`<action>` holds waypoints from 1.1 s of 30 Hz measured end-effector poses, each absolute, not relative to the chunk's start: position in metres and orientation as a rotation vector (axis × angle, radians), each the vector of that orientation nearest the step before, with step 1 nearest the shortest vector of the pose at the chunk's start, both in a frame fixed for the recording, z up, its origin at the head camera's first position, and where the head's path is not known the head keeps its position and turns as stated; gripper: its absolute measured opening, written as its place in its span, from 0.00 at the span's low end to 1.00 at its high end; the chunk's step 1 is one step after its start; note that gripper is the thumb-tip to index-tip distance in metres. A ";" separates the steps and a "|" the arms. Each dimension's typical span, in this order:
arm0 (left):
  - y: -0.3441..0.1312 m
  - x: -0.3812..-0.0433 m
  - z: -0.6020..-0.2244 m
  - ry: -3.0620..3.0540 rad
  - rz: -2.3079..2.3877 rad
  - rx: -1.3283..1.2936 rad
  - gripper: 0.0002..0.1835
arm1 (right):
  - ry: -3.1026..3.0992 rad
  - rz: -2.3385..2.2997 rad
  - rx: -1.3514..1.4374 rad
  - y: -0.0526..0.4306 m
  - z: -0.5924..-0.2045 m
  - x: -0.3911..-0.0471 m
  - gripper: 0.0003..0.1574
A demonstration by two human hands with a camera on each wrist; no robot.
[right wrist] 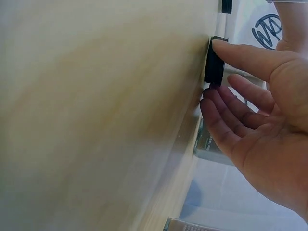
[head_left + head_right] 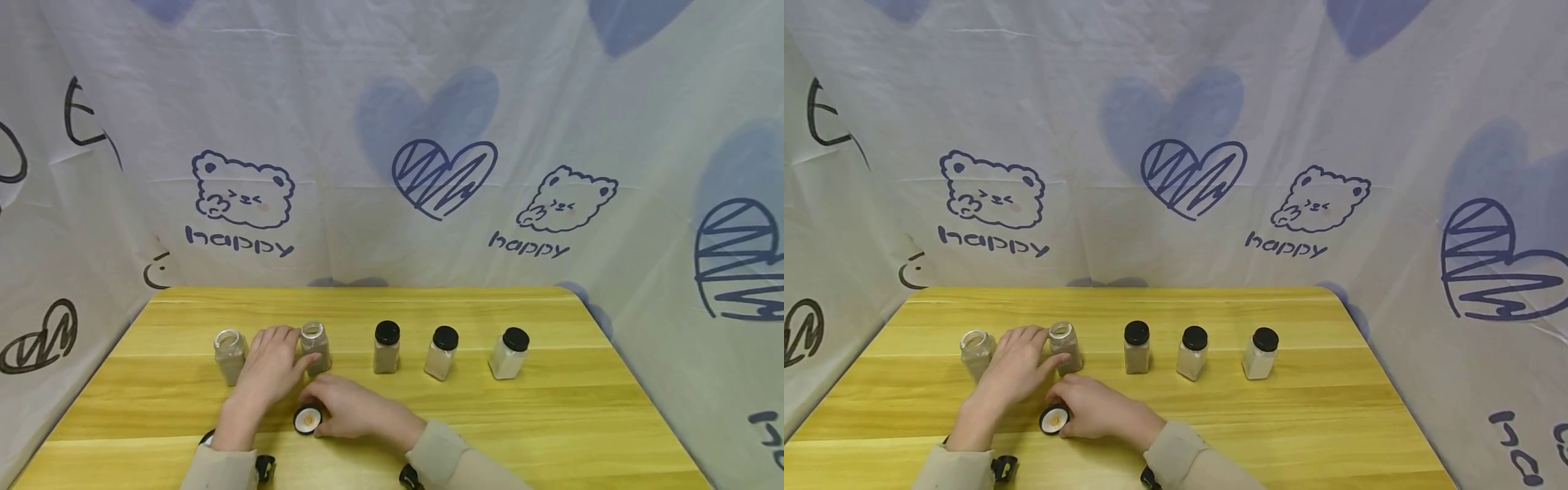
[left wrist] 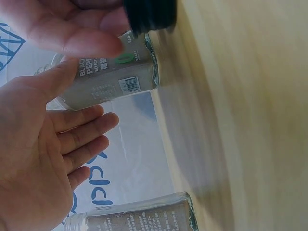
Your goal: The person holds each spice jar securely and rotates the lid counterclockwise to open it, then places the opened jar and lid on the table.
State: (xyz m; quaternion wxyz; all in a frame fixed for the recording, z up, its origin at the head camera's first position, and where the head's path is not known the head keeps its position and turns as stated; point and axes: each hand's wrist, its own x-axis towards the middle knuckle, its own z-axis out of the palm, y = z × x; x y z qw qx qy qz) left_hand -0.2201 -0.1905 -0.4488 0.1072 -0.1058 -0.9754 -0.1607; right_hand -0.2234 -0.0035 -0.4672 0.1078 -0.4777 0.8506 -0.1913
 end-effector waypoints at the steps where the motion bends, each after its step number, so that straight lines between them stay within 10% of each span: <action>1: -0.190 -0.220 -0.449 -2.869 -0.476 -0.310 0.32 | 2.504 -0.557 -1.408 -0.003 -0.468 -0.224 0.31; 33: -0.135 -0.226 -0.435 -2.677 -0.431 -0.475 0.36 | 2.725 -1.844 -1.294 0.090 -0.430 -0.226 0.16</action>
